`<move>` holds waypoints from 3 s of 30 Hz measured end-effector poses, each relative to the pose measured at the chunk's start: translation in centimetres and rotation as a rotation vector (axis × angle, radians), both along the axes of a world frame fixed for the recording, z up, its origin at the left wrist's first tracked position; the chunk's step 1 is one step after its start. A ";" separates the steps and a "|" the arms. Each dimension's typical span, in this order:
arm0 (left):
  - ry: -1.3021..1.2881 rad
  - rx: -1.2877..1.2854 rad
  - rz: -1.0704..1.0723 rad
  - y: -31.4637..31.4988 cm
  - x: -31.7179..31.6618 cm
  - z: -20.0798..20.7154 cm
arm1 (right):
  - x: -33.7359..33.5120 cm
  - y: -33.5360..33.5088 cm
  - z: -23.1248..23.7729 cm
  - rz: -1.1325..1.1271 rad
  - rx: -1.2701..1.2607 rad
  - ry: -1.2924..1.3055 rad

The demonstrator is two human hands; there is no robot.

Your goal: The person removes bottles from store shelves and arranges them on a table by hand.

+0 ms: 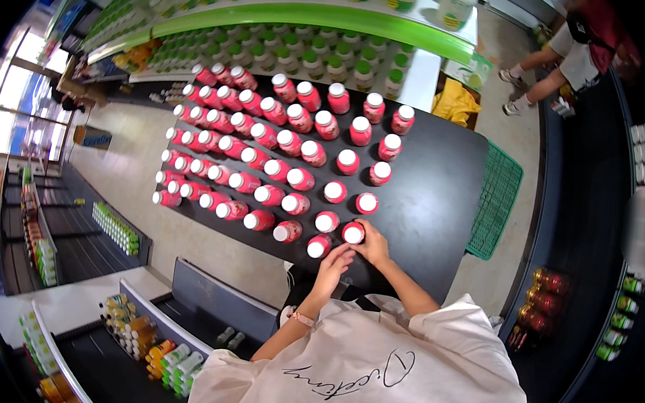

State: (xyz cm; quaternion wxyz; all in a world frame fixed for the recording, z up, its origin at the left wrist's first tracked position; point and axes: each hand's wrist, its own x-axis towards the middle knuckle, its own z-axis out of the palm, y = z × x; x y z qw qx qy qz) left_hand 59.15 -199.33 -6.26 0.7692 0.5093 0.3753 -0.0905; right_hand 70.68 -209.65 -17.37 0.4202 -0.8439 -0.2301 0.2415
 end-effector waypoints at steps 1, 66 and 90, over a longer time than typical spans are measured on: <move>-0.007 -0.015 -0.001 0.0 -0.8 0.0 | 0.0 0.3 0.1 -0.020 0.077 -0.045; 0.428 0.874 -0.249 58.2 -44.0 -8.0 | -32.7 66.7 -14.3 0.775 -0.395 0.884; 0.329 1.037 -0.115 103.2 -54.4 -6.5 | -39.1 105.6 -13.0 0.755 -0.478 0.051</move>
